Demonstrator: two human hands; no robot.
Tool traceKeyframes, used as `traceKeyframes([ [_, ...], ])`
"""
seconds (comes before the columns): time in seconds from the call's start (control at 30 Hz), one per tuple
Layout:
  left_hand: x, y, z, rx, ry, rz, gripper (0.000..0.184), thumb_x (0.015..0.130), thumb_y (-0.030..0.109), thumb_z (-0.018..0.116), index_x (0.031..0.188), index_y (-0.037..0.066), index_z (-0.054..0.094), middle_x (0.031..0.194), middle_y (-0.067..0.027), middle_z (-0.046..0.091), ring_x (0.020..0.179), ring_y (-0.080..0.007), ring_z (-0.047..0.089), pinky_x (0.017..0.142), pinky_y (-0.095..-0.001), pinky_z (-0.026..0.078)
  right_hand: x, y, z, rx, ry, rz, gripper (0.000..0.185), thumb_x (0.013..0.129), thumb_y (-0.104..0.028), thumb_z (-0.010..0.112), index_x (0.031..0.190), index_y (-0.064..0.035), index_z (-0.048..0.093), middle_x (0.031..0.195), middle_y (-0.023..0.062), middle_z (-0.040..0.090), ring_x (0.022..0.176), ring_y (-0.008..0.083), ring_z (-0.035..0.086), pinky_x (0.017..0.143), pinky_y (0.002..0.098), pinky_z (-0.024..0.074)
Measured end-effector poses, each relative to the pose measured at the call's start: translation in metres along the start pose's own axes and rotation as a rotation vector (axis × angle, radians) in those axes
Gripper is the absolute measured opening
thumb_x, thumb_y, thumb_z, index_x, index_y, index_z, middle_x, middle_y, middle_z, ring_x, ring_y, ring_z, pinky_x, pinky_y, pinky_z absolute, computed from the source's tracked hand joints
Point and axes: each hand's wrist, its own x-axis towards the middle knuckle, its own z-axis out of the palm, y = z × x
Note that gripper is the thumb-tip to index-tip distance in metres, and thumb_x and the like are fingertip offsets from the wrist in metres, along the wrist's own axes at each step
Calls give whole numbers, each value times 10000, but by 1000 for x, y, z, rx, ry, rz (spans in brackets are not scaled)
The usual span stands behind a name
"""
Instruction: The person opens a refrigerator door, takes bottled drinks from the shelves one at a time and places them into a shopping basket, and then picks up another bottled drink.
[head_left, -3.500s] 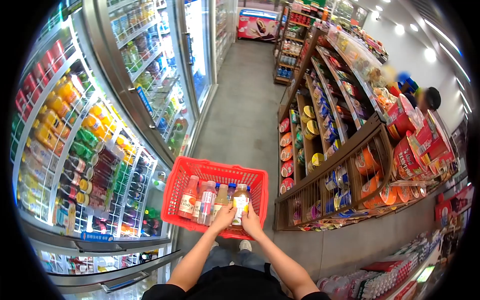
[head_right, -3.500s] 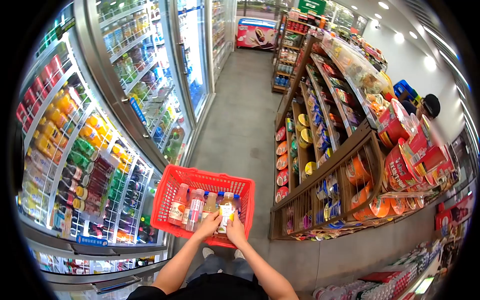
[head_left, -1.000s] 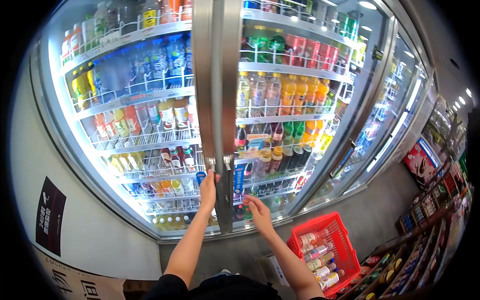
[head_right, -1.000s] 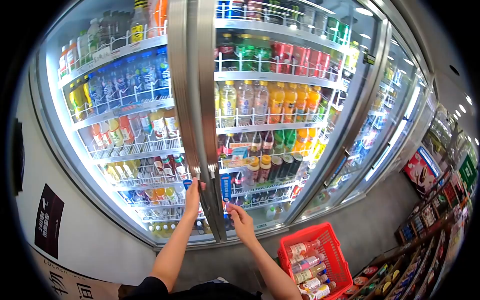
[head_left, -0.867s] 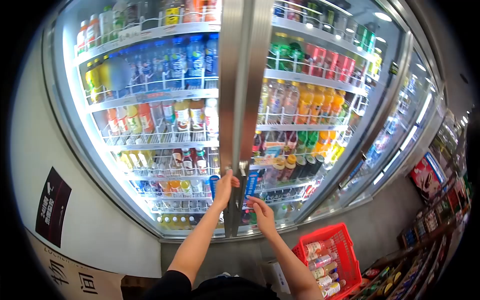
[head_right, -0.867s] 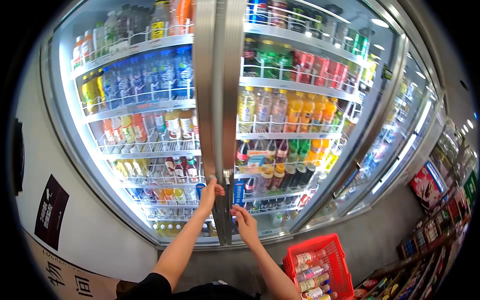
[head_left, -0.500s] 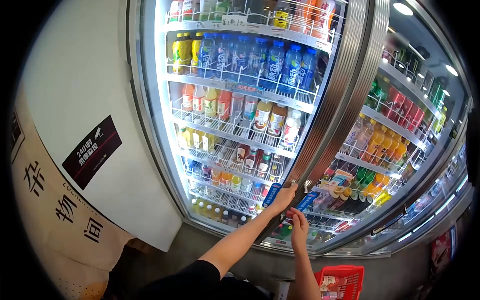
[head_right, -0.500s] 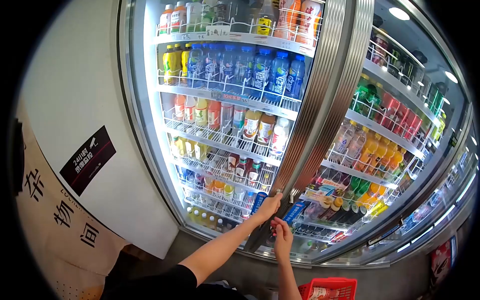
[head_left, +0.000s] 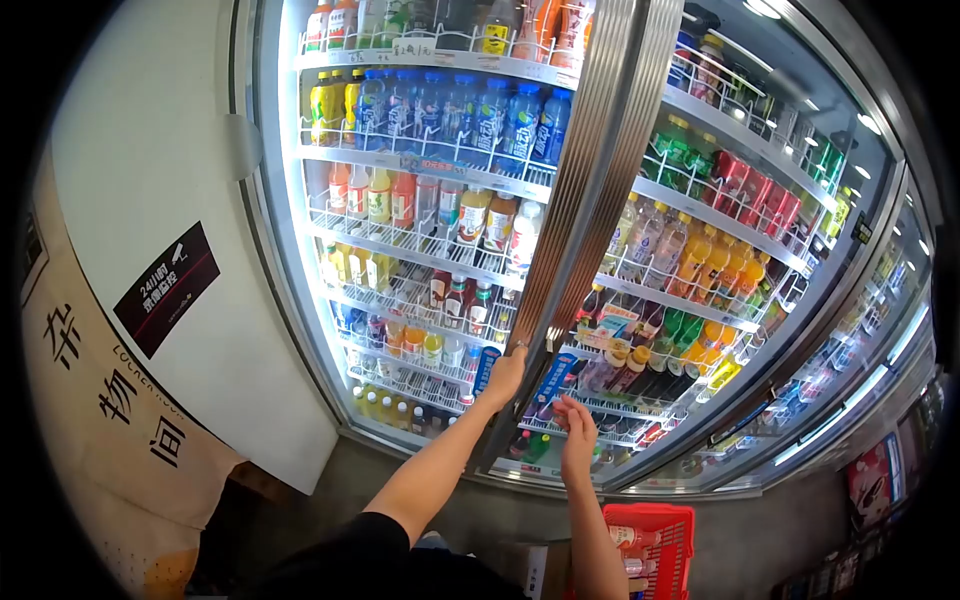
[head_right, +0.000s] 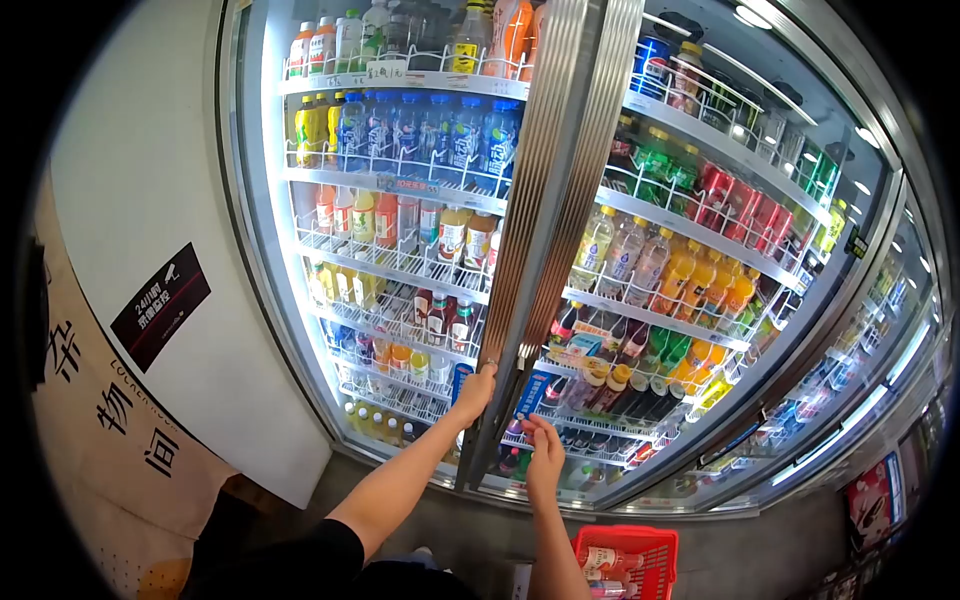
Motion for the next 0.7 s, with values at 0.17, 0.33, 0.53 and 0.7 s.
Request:
traceKeyframes([
  [0.17,-62,-3,-13,-228,-14,34,518,948,431,441,509,177,338,480,47,300,445,-100,319,472,-297,251,-4,-17,11,22,-56,73,332,1017,-210,454,1223,5,602,1096,108,668,1001,152,619,869,266,469],
  [0.33,-127,1,-32,-336,31,21,467,970,380,444,566,176,328,519,64,281,463,-78,276,484,-266,233,-33,-11,7,98,-139,12,337,1018,-221,459,1221,6,603,1091,109,673,991,154,624,864,263,468],
  [0.53,-174,-19,-48,-378,134,-19,505,945,439,487,567,105,467,524,42,391,489,-90,347,499,-294,276,-73,-18,7,87,-200,30,358,1009,-235,449,1220,12,601,1128,127,666,1031,177,630,876,286,480],
  [0.7,-238,-15,-72,-427,283,56,405,968,397,529,745,60,534,709,27,466,690,-92,450,648,-256,366,-93,-17,12,111,-237,59,334,1026,-226,441,1212,-6,609,1101,101,672,1037,160,617,885,272,458],
])
